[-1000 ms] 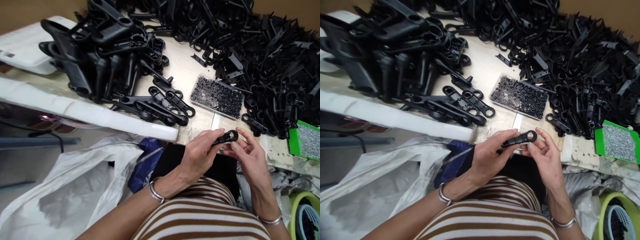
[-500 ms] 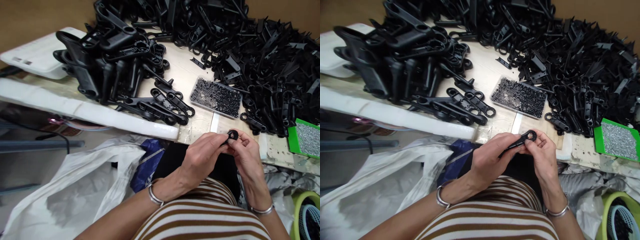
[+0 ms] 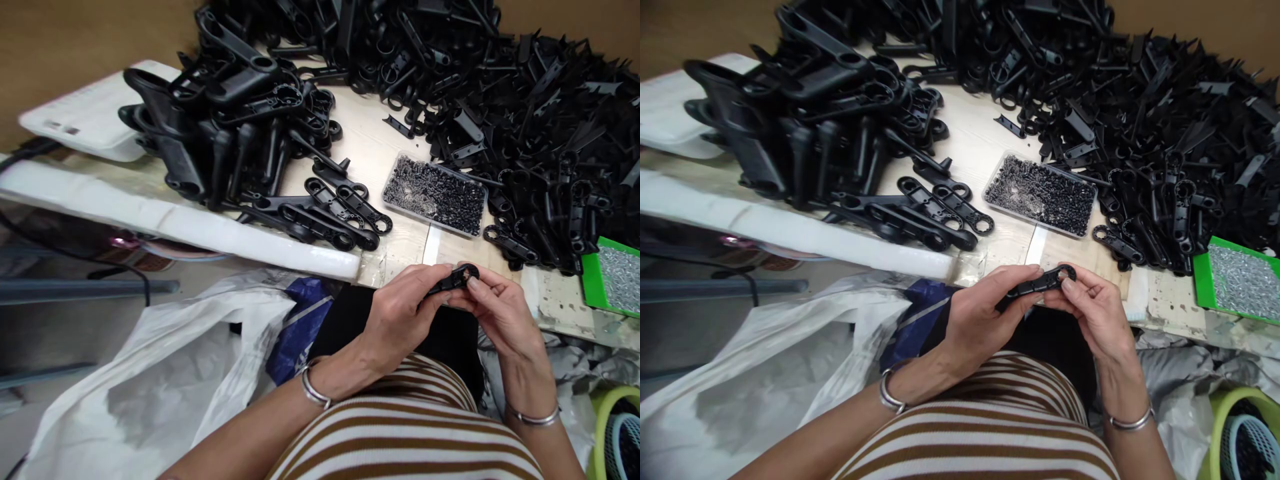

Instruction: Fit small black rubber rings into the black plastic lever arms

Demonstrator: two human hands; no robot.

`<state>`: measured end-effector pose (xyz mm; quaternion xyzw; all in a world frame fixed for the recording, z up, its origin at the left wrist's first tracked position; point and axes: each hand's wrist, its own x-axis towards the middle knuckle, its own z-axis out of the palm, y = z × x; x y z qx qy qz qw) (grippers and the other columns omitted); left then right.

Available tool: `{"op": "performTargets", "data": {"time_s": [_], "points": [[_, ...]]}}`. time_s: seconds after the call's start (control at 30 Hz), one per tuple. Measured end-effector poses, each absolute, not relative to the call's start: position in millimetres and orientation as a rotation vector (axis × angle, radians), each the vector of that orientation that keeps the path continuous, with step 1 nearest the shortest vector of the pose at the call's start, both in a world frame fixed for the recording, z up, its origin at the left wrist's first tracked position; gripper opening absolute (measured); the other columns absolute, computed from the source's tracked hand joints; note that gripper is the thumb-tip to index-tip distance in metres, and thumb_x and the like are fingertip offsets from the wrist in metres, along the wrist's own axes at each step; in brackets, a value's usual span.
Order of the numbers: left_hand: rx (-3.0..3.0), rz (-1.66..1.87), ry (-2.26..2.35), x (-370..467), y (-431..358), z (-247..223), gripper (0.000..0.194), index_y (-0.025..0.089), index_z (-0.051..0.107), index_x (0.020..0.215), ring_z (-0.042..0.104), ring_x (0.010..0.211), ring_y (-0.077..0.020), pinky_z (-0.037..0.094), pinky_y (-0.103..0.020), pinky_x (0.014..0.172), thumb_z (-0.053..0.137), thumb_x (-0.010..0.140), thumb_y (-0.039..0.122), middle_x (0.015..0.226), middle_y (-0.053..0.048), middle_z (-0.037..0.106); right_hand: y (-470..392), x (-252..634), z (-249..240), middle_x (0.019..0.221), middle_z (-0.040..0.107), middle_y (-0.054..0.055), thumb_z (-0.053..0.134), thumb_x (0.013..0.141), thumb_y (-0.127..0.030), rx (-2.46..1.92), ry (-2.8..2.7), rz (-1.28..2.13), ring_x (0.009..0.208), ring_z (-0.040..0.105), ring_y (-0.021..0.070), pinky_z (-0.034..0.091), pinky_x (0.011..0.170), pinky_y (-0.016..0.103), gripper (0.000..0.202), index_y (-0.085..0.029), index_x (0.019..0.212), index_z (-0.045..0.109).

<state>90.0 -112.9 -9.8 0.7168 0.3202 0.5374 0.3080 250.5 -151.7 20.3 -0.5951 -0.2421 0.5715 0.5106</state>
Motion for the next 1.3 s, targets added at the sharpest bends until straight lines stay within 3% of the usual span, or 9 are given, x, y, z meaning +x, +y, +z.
{"op": "performTargets", "data": {"time_s": [0.1, 0.3, 0.5, 0.7, 0.8, 0.93, 1.0, 1.13, 1.3], "points": [[1.887, 1.396, 0.845, 89.6, -112.3, -8.7, 0.026, 0.019, 0.062, 0.108, 0.071, 0.088, -0.0133, 0.06, -0.024, 0.08, 0.063, 0.086, 0.007, 0.097, -0.003, 0.075, -151.7, 252.6, 22.2, 0.077, 0.074, 0.004, 0.083, 0.069, -0.032, -1.472, -0.617, 1.371, 0.065, 0.072, 0.0179, 0.063, 0.07, 0.035, 0.034, -0.017, 0.098, 0.074], [1.878, 1.481, 0.778, 93.4, -110.3, -7.0, 0.026, 0.019, 0.061, 0.109, 0.07, 0.087, -0.0113, 0.059, -0.021, 0.081, 0.063, 0.086, 0.005, 0.096, -0.002, 0.074, -153.0, 246.0, 22.3, 0.091, 0.074, 0.003, 0.084, 0.066, -0.028, -1.372, -0.557, 1.355, 0.076, 0.071, 0.0155, 0.061, 0.077, 0.031, 0.036, -0.019, 0.1, 0.074], [1.951, 1.467, 0.807, 95.5, -110.7, -7.0, 0.021, 0.019, 0.062, 0.106, 0.071, 0.083, -0.0142, 0.061, -0.024, 0.077, 0.06, 0.088, 0.009, 0.091, -0.003, 0.074, -148.5, 233.3, 23.4, 0.076, 0.07, -0.001, 0.085, 0.058, -0.022, -1.375, -0.463, 1.248, 0.063, 0.064, 0.0099, 0.058, 0.063, 0.023, 0.034, -0.017, 0.089, 0.072], [1.972, 1.467, 0.81, 96.0, -112.5, -11.0, 0.019, 0.019, 0.064, 0.103, 0.071, 0.08, -0.0136, 0.06, -0.023, 0.077, 0.059, 0.088, 0.008, 0.088, -0.002, 0.073, -144.8, 226.4, 18.3, 0.067, 0.062, -0.005, 0.082, 0.061, -0.023, -1.349, -0.452, 1.281, 0.054, 0.055, 0.0059, 0.053, 0.055, 0.019, 0.028, -0.017, 0.085, 0.07], [1.99, 1.438, 0.785, 95.6, -111.8, -11.6, 0.018, 0.018, 0.063, 0.104, 0.071, 0.081, -0.0137, 0.06, -0.023, 0.078, 0.059, 0.089, 0.01, 0.091, -0.003, 0.073, -147.5, 231.8, 16.5, 0.073, 0.063, -0.004, 0.083, 0.062, -0.025, -1.336, -0.465, 1.306, 0.058, 0.056, 0.0064, 0.053, 0.059, 0.02, 0.034, -0.017, 0.092, 0.069], [2.066, 1.339, 0.664, 89.5, -109.2, -9.9, 0.018, 0.017, 0.062, 0.109, 0.07, 0.093, -0.0162, 0.059, -0.025, 0.085, 0.06, 0.091, 0.019, 0.098, -0.006, 0.073, -159.0, 262.3, 28.9, 0.086, 0.064, -0.001, 0.08, 0.07, -0.032, -1.452, -0.686, 1.268, 0.065, 0.06, 0.0094, 0.054, 0.067, 0.025, 0.049, -0.021, 0.116, 0.065], [2.132, 1.326, 0.647, 82.2, -106.6, -7.6, 0.019, 0.017, 0.061, 0.11, 0.068, 0.096, -0.0173, 0.058, -0.027, 0.086, 0.06, 0.092, 0.021, 0.097, -0.007, 0.073, -163.4, 285.4, 40.6, 0.086, 0.064, 0.0, 0.075, 0.077, -0.036, -1.569, -0.852, 1.14, 0.068, 0.061, 0.0116, 0.053, 0.067, 0.027, 0.054, -0.021, 0.127, 0.059], [2.289, 1.449, 0.801, 59.7, -98.3, -3.8, 0.023, 0.019, 0.061, 0.107, 0.067, 0.086, -0.0167, 0.056, -0.031, 0.084, 0.062, 0.087, 0.008, 0.088, -0.003, 0.073, -153.8, 323.6, 61.7, 0.065, 0.051, -0.005, 0.061, 0.087, -0.037, -1.848, -1.227, 0.675, 0.059, 0.052, 0.012, 0.046, 0.059, 0.026, 0.055, -0.02, 0.138, 0.049], [2.504, 1.497, 1.147, 27.8, -87.8, -7.6, 0.024, 0.02, 0.063, 0.103, 0.066, 0.078, -0.0187, 0.053, -0.036, 0.08, 0.064, 0.084, 0.005, 0.087, -0.005, 0.073, -112.4, 329.2, 72.4, 0.08, 0.067, 0.003, 0.048, 0.092, -0.032, -2.172, -1.76, 0.145, 0.069, 0.061, 0.018, 0.046, 0.069, 0.032, 0.045, -0.019, 0.134, 0.053]]}}
